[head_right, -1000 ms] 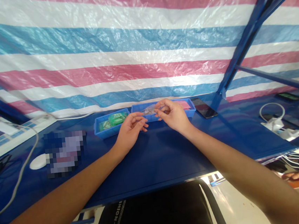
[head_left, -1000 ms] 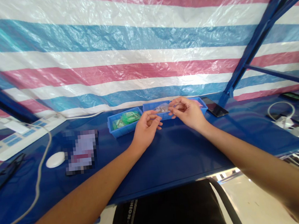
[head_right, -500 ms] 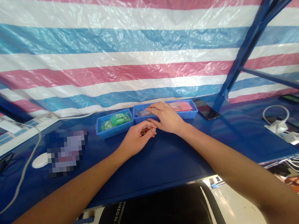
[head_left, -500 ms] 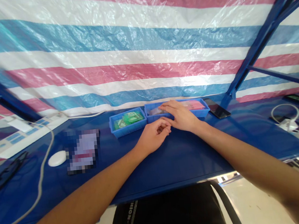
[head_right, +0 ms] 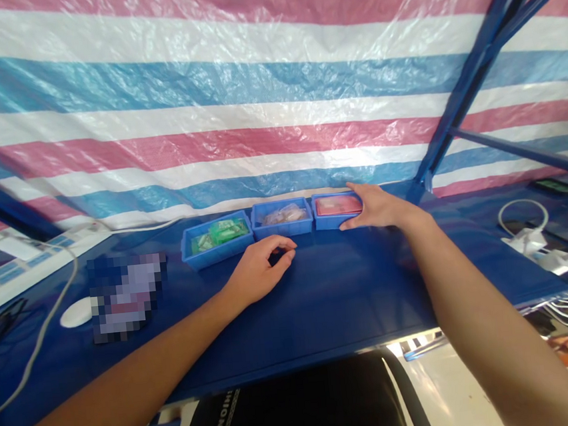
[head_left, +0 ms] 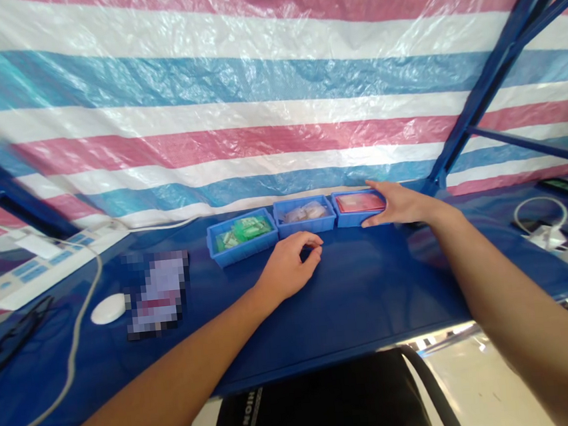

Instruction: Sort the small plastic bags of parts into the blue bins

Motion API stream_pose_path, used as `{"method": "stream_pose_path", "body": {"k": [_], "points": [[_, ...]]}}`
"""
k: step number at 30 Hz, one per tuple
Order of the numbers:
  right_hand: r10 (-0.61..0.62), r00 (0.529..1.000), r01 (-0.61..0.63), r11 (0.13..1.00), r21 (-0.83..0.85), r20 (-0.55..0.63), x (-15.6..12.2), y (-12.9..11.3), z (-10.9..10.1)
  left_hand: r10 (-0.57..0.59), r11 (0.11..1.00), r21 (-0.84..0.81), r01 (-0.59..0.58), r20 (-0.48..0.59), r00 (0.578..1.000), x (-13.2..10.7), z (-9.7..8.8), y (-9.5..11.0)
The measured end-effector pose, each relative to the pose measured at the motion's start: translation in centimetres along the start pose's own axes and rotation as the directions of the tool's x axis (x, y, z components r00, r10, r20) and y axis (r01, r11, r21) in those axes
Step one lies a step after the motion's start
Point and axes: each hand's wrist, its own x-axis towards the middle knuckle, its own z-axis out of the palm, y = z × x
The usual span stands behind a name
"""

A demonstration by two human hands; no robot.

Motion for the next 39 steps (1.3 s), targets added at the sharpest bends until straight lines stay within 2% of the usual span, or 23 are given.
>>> {"method": "stream_pose_path", "body": {"k": [2,4,9,15,18,22,26,28,34,37,39], "points": [[0.075,0.995,-0.082,0.991,0.110,0.069,-0.3,1.3,-0.6,0.010,1.000,0.024,-0.010,-0.003,1.000,0.1,-0.1,-0.4],[0.121,0.990,-0.135,0.966,0.218,0.077,-0.5,1.7,-1.4,0.006,0.999,0.033,-0.006,-0.011,1.000,0.2,-0.1,-0.7],[0.171,0.985,-0.149,0.917,0.370,-0.028,-1.3,1.1,-3.3,-0.023,0.998,0.059,0.025,-0.029,0.999,0.2,-0.2,-1.0],[0.092,0.994,-0.039,0.774,0.632,-0.051,-2.8,-0.3,-5.1,-0.052,0.999,-0.004,0.053,0.019,0.998,0.0,0.0,-1.1],[0.061,0.997,-0.069,0.709,0.702,0.035,-3.2,-1.3,-5.5,-0.060,0.996,-0.059,0.062,0.032,0.998,-0.1,0.0,-1.1],[-0.094,0.978,-0.085,0.637,0.766,0.186,-3.1,-2.8,-5.1,-0.075,0.990,-0.121,0.078,0.027,0.997,-0.2,0.0,-1.0],[-0.162,0.957,-0.084,0.637,0.766,0.240,-2.7,-4.1,-4.1,-0.044,0.984,-0.171,0.053,0.060,0.997,-0.3,0.0,-0.6],[-0.169,0.962,-0.056,0.645,0.762,0.214,-2.7,-4.7,-3.8,-0.023,0.981,-0.191,0.038,0.083,0.996,-0.4,0.0,-0.3],[-0.187,0.982,0.110,0.615,0.781,0.009,-2.6,-6.8,-3.1,-0.046,0.965,-0.251,0.072,0.108,0.993,-0.6,0.1,0.2],[-0.172,0.984,0.135,0.603,0.786,-0.037,-2.3,-7.5,-2.5,-0.026,0.963,-0.265,0.045,0.076,0.997,-0.6,0.2,0.2],[-0.165,0.985,0.144,0.601,0.786,-0.054,-2.1,-7.7,-2.1,0.002,0.970,-0.243,0.002,0.018,1.000,-0.5,0.1,0.4]]}}
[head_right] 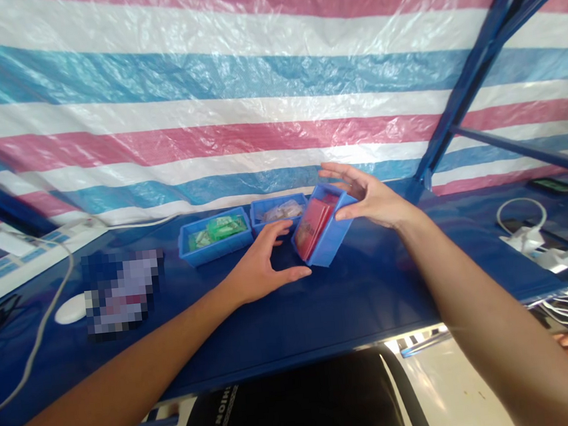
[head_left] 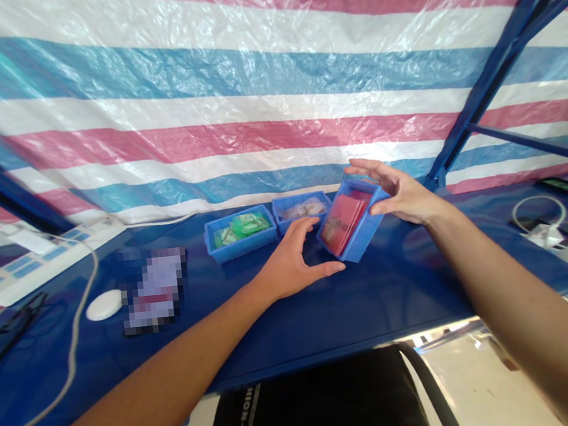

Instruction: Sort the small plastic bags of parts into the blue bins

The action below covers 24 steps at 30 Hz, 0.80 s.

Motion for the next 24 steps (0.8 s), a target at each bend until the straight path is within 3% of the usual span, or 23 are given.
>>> {"method": "stream_pose_path", "body": {"k": [4,8,12,24], "points": [[-0.014,1.000,0.014,1.000,0.015,-0.010,0.3,0.4,0.3,0.105,0.993,0.056,-0.101,-0.059,0.993,0.1,-0.3,1.1],[-0.015,1.000,0.016,0.999,0.047,-0.022,0.3,0.7,0.6,0.192,0.977,0.100,-0.191,-0.004,0.981,0.1,-0.5,1.7],[-0.051,0.998,0.053,0.991,0.127,-0.021,0.4,0.7,1.4,0.243,0.960,0.141,-0.243,0.016,0.970,0.1,-0.4,1.1],[0.000,0.998,-0.010,0.986,0.169,0.059,0.3,1.2,5.0,0.214,0.968,0.158,-0.196,-0.108,0.971,0.5,-0.3,0.1]]}}
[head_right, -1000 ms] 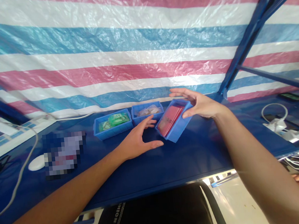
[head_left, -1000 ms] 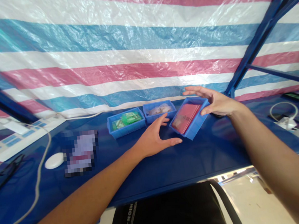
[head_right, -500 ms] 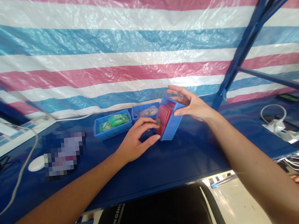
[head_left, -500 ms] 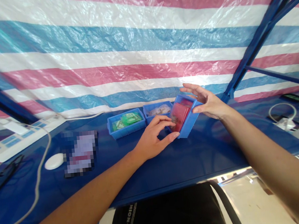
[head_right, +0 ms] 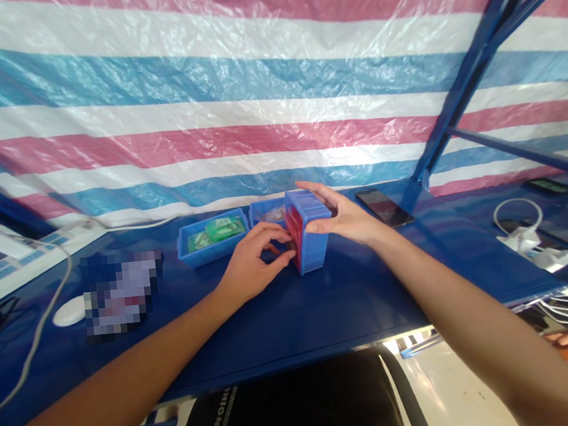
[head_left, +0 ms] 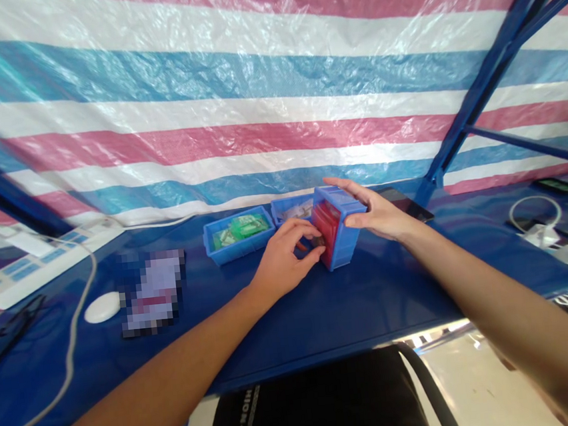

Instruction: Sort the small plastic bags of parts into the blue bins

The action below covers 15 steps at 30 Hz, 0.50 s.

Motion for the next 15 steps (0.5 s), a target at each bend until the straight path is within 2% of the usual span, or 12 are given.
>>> {"method": "stream_pose_path", "body": {"k": [5,15], "points": [[-0.037,0.999,0.037,0.999,-0.027,-0.003,-0.05,-0.08,-0.27,-0.019,1.000,-0.016,0.018,-0.049,0.999,0.00,0.06,0.21],[-0.038,0.999,0.040,0.998,0.053,-0.032,0.11,0.18,0.70,0.006,1.000,0.001,-0.006,-0.085,0.996,-0.02,0.08,0.29]]}}
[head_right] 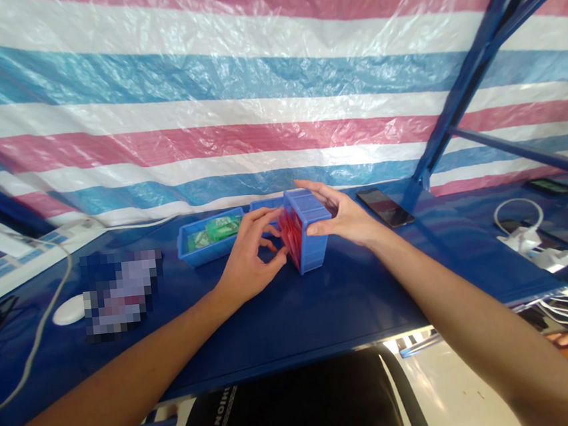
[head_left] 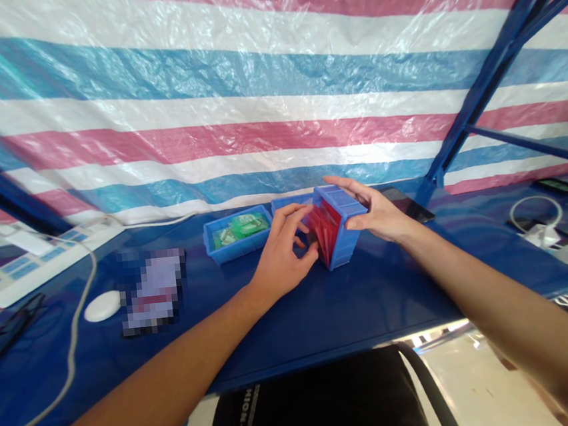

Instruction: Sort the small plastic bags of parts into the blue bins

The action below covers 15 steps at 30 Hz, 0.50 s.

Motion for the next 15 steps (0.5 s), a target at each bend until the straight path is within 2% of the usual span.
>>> {"method": "stream_pose_path", "body": {"k": [9,12,15], "points": [[-0.001,1.000,0.001,1.000,0.021,-0.004,-0.1,-0.2,0.2,0.020,0.999,0.026,-0.020,-0.012,1.000,0.0,-0.1,0.2],[0.008,1.000,-0.008,1.000,0.004,0.017,-0.2,-0.4,0.1,0.059,0.994,0.094,-0.063,0.042,0.997,0.2,-0.6,0.3],[0.012,0.998,-0.011,1.000,-0.018,0.061,-0.2,-0.7,0.1,0.152,0.965,0.194,-0.178,0.143,0.978,0.4,-1.1,0.4]]}}
